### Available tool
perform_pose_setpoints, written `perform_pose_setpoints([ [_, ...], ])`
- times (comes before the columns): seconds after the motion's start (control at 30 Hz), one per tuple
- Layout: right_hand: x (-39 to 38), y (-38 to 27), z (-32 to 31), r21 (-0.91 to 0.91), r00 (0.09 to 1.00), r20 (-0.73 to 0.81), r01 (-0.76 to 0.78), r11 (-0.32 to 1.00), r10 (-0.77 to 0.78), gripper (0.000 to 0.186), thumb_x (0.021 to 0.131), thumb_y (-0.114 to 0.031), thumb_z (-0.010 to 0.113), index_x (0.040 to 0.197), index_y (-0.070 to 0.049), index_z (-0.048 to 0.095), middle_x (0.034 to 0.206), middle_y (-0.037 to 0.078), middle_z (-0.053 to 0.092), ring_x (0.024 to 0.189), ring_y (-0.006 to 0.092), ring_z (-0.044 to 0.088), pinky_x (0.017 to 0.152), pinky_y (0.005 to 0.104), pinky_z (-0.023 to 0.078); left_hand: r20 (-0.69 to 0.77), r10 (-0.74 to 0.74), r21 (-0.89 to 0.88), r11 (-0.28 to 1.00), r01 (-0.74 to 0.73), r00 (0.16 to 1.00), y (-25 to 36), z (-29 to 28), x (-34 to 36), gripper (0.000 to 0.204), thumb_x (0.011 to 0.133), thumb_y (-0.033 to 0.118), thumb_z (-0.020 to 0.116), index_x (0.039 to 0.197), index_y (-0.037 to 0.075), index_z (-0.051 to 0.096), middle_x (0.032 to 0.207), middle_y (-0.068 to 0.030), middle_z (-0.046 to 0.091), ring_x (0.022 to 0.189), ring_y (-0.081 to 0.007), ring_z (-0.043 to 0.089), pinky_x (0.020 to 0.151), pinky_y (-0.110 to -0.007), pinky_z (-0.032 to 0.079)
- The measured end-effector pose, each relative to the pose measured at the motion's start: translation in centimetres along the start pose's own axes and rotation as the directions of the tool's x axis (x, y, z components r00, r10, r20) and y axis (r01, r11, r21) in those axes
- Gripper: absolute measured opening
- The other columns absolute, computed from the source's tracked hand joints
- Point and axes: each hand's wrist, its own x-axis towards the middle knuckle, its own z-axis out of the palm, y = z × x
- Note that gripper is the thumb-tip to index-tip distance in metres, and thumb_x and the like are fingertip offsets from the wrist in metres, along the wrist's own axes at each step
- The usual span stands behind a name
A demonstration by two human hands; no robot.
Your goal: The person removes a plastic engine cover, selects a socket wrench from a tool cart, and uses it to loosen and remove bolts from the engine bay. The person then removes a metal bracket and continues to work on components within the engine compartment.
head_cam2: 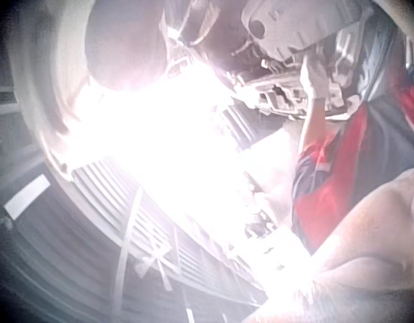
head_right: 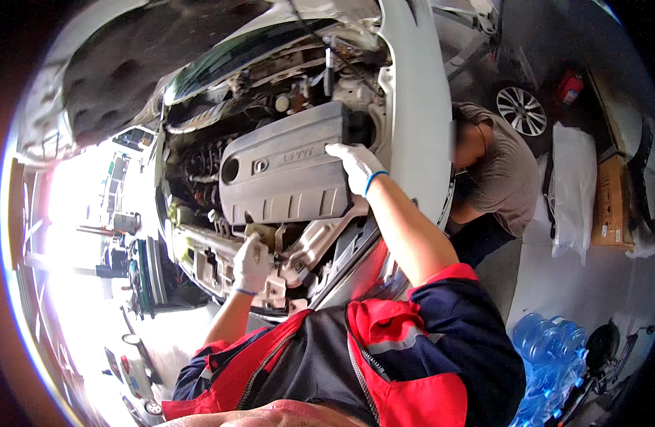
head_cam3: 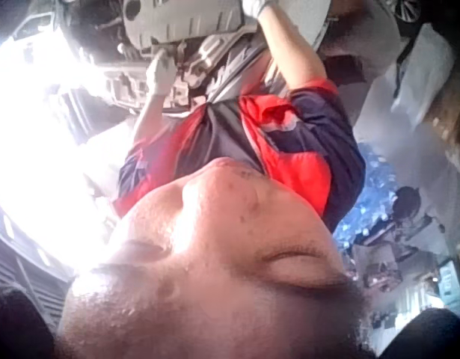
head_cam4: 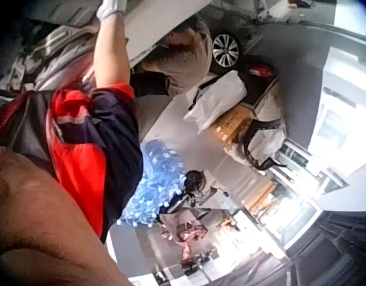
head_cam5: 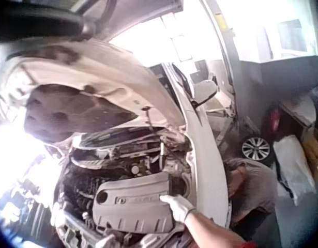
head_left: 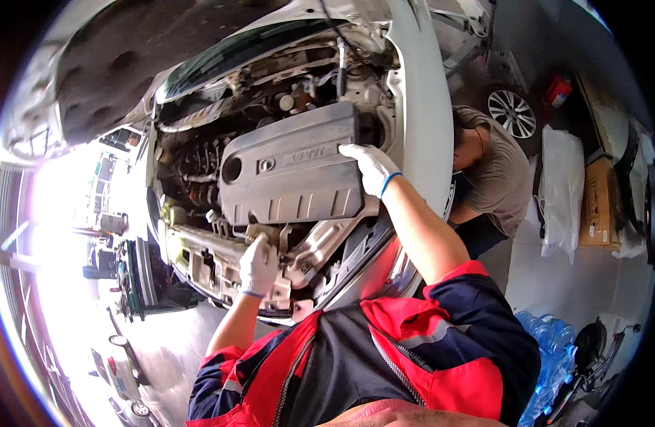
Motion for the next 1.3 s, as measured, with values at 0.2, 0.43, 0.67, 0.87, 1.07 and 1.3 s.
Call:
perform_pose_setpoints([
  [0.2, -3.0, 3.8, 3.6, 0.104, 0.973, 0.084, 0.206, 0.973, -0.215, 0.024, 0.093, -0.027, 0.072, 0.105, -0.007, 0.072, 0.103, 0.008, 0.072, 0.099, 0.0203, 0.066, 0.090, 0.0372, 0.053, -0.067, -0.326, -0.276, 0.915, 0.296, 0.943, -5.0, 0.0, -13.3, 0.035, 0.100, 0.029, 0.068, 0.122, 0.002, 0.067, 0.086, -0.0130, 0.073, 0.075, -0.0154, 0.069, 0.069, -0.034, 0.056],
  [0.43, -17.4, 10.3, 3.5, 0.008, 0.854, -0.180, 0.498, 0.867, -0.488, 0.026, 0.086, -0.027, 0.071, 0.099, -0.005, 0.074, 0.097, 0.007, 0.072, 0.093, 0.0195, 0.068, 0.087, 0.0345, 0.055, 0.438, 0.067, -0.353, 0.930, 0.103, 0.897, -2.5, -0.4, -12.2, 0.027, 0.095, 0.022, 0.068, 0.119, 0.008, 0.070, 0.092, -0.0184, 0.073, 0.084, -0.0287, 0.074, 0.076, -0.038, 0.057],
  [0.67, -45.2, 21.2, -2.0, -0.489, 0.349, -0.517, 0.629, 0.605, -0.781, 0.022, 0.082, -0.018, 0.067, 0.095, 0.000, 0.073, 0.093, 0.011, 0.073, 0.086, 0.0214, 0.070, 0.084, 0.0353, 0.056, 0.606, 0.608, -0.226, 0.750, -0.622, 0.512, -2.8, 3.7, -11.5, 0.035, 0.093, 0.037, 0.061, 0.102, 0.003, 0.067, 0.089, -0.0246, 0.072, 0.086, -0.0431, 0.070, 0.076, -0.054, 0.055],
  [0.87, -66.9, 42.3, 7.7, -0.852, -0.521, -0.412, -0.071, 0.519, -0.748, 0.028, 0.096, -0.023, 0.062, 0.107, 0.000, 0.073, 0.109, 0.006, 0.070, 0.102, 0.0188, 0.063, 0.098, 0.0357, 0.048, 0.629, 0.752, -0.456, 0.562, -0.690, 0.196, -0.4, 8.0, -17.0, 0.038, 0.095, 0.037, 0.060, 0.118, 0.008, 0.069, 0.103, -0.0189, 0.074, 0.098, -0.0391, 0.071, 0.087, -0.048, 0.056],
  [1.07, -69.2, 52.4, 14.5, -0.601, -0.548, -0.795, 0.651, 0.463, -0.262, 0.039, 0.092, -0.011, 0.066, 0.126, 0.006, 0.063, 0.121, 0.015, 0.070, 0.109, 0.0263, 0.067, 0.100, 0.0406, 0.051, 0.827, 0.531, -0.404, 0.332, -0.853, -0.184, -1.5, 17.3, -22.8, 0.045, 0.095, 0.044, 0.057, 0.122, 0.009, 0.067, 0.107, -0.0230, 0.073, 0.103, -0.0433, 0.069, 0.090, -0.052, 0.054],
  [1.3, -77.3, 67.8, 12.0, -0.364, -0.691, -0.720, 0.464, 0.808, 0.072, 0.033, 0.087, -0.015, 0.071, 0.113, 0.005, 0.070, 0.101, 0.010, 0.073, 0.084, 0.0214, 0.069, 0.075, 0.0352, 0.056, 0.962, 0.230, -0.213, 0.285, -0.935, -0.149, -16.8, 25.7, -21.5, 0.051, 0.092, 0.046, 0.058, 0.128, 0.010, 0.067, 0.116, -0.0292, 0.070, 0.112, -0.0469, 0.067, 0.098, -0.053, 0.051],
])
